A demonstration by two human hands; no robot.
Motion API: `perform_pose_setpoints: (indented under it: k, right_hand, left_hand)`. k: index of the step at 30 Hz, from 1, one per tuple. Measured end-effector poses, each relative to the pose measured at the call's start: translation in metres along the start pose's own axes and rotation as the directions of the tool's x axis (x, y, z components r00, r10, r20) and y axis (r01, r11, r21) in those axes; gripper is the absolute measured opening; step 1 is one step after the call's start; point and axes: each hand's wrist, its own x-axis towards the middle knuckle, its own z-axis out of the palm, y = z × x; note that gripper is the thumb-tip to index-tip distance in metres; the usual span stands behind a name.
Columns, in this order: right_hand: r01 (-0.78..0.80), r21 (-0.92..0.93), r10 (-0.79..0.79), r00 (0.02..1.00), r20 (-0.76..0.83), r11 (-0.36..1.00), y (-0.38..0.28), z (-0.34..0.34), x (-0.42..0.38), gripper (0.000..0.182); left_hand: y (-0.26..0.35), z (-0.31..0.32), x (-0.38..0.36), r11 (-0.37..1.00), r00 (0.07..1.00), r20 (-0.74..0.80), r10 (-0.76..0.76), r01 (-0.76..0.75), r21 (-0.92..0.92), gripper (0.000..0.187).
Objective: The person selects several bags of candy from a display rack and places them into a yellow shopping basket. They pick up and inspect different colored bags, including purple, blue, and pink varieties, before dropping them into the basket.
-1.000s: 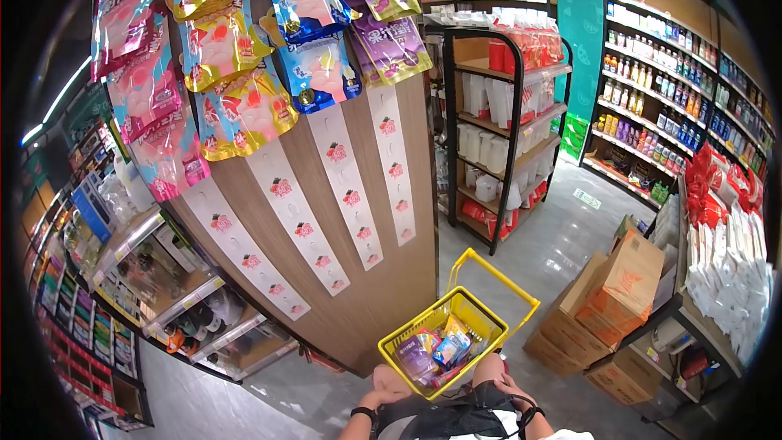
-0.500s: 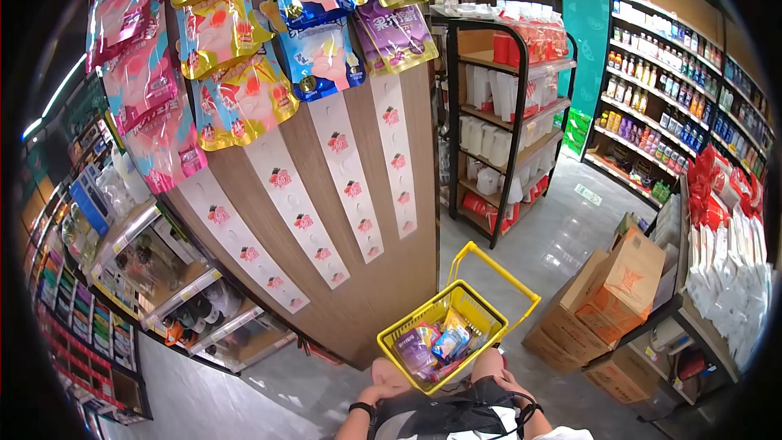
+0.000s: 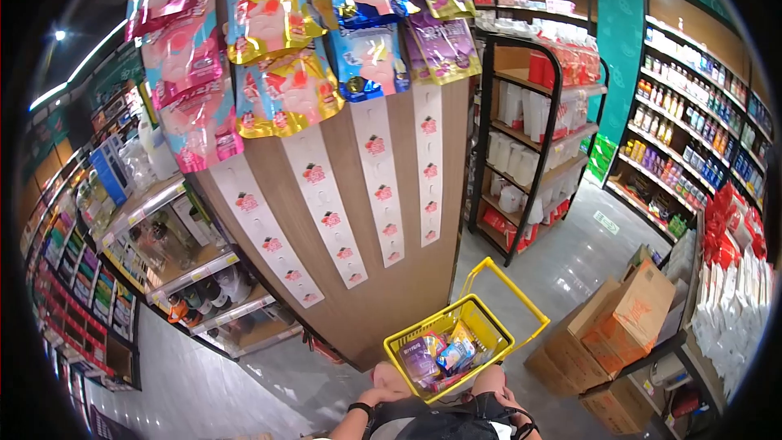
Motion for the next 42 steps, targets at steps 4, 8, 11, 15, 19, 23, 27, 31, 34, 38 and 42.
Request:
perform_pose_setpoints:
  k: [4,8,11,15,19,23,27,31,34,38,42]
  right_hand:
    - [-0.061,-0.031,0.061,0.998,-0.027,0.998,-0.005,-0.005,-0.001,0.1]
    - [-0.02,-0.333,0.044,0.997,0.063,0.943,-0.057,-0.029,-0.03,0.058]
    - [0.014,-0.258,-0.037,0.996,-0.084,0.966,-0.079,-0.062,-0.025,0.033]
    - [0.392,-0.182,-0.422,0.891,-0.167,0.902,-0.186,-0.064,-0.056,0.026]
    - [0.579,-0.568,-0.764,0.629,-0.145,0.585,-0.297,-0.116,-0.032,0.025]
    - [0.659,-0.64,-0.865,0.501,-0.018,0.395,-0.429,-0.045,-0.11,0.025]
    - [0.813,-0.527,-0.914,0.377,0.149,0.249,-0.511,0.052,-0.187,0.027]
    - [0.91,-0.412,-0.917,0.199,0.345,0.043,-0.563,0.129,-0.205,0.026]
    - [0.964,-0.266,-0.88,0.113,0.461,-0.015,-0.586,0.191,-0.225,0.03]
    - [0.981,-0.186,-0.848,0.055,0.527,-0.052,-0.604,0.251,-0.238,0.039]
    - [0.995,-0.072,-0.827,-0.012,0.562,-0.063,-0.612,0.284,-0.232,0.049]
  left_hand:
    - [0.011,-0.007,-0.016,0.997,0.997,0.003,0.071,-0.071,0.009,0.077]
    - [0.015,-0.02,-0.035,0.972,0.975,-0.004,0.224,-0.223,0.071,0.075]
    - [-0.018,-0.036,0.011,0.917,0.953,-0.064,0.297,-0.265,0.299,0.057]
    - [0.009,-0.082,-0.068,0.808,0.692,-0.417,0.589,-0.494,0.321,0.034]
    - [0.067,-0.138,-0.171,0.709,0.492,-0.511,0.705,-0.494,0.502,0.028]
    - [0.12,-0.18,-0.257,0.668,0.131,-0.723,0.679,-0.519,0.533,0.023]
    - [0.165,-0.215,-0.329,0.574,-0.191,-0.849,0.492,-0.662,0.482,0.023]
    - [0.194,-0.246,-0.362,0.357,-0.349,-0.878,0.329,-0.814,0.457,0.026]
    - [0.212,-0.247,-0.398,0.364,-0.405,-0.867,0.29,-0.792,0.491,0.03]
    - [0.221,-0.257,-0.411,0.349,-0.399,-0.86,0.318,-0.794,0.497,0.037]
    - [0.224,-0.257,-0.425,0.341,-0.402,-0.849,0.342,-0.789,0.511,0.041]
